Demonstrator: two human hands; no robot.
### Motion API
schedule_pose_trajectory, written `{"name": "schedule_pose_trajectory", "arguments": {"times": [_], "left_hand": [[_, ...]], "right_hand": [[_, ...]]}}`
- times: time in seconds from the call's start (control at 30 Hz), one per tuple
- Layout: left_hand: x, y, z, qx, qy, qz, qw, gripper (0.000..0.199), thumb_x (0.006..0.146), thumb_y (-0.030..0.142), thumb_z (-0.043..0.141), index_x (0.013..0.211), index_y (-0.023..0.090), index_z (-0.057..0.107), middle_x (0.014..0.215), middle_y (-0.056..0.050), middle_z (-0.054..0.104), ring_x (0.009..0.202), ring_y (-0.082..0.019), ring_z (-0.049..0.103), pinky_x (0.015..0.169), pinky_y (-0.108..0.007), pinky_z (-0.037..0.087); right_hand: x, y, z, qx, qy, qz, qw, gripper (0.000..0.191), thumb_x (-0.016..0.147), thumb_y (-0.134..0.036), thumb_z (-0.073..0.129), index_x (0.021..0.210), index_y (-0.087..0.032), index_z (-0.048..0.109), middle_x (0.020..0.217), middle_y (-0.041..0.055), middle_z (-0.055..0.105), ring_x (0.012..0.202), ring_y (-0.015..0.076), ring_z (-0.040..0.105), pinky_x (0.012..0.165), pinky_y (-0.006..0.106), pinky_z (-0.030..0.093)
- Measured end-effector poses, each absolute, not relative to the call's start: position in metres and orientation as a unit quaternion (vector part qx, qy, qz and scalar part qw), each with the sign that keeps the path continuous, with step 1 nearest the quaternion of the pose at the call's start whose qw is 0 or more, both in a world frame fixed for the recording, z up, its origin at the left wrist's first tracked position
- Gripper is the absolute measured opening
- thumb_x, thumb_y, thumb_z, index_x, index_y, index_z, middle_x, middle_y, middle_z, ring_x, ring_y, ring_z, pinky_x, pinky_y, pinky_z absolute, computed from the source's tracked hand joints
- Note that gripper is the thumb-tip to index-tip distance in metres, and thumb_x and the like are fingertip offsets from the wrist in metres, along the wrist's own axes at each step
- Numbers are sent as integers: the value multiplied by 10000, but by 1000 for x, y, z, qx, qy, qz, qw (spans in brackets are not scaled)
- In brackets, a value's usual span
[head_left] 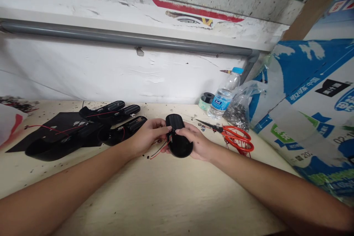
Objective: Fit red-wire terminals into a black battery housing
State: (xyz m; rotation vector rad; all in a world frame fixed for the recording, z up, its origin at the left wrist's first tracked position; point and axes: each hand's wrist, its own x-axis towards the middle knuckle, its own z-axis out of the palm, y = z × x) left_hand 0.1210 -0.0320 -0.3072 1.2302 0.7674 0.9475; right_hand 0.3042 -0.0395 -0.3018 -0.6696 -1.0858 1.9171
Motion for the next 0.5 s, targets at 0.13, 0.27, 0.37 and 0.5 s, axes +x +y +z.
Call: {"name": "schedule_pose_trajectory", "arguments": {"times": [0.13,0.27,0.37,0.5], "left_hand": [[123,-33,-306,548,345,426,632,241,811,334,738,801,138,598,622,9,583,508,-105,561,467,-231,443],[124,-36,-300,554,344,427,627,260,786,338,762,784,135,598,663,-9,614,524,-101,562,471,-226,434],[124,-37,-297,559,336,421,630,257,776,327,774,807,132,610,682,-14,628,527,-96,553,478,-225,433],[121,-35,-298,556,322,423,639,246,758,292,797,853,130,639,741,-25,651,599,-107,579,534,-232,459]], "right_hand": [[304,-40,-302,-263,-435,760,405,328,718,-253,750,988,-189,575,837,37,689,726,200,656,702,402,570],[304,-41,-303,-272,-426,750,427,275,710,-222,727,936,-190,573,790,9,662,701,178,626,679,356,551],[304,-42,-301,-269,-425,751,429,223,707,-211,686,895,-190,568,758,-3,640,680,166,599,647,321,531],[304,-43,-299,-258,-437,751,421,234,697,-211,675,910,-191,580,766,-2,642,684,163,590,624,296,511]]}}
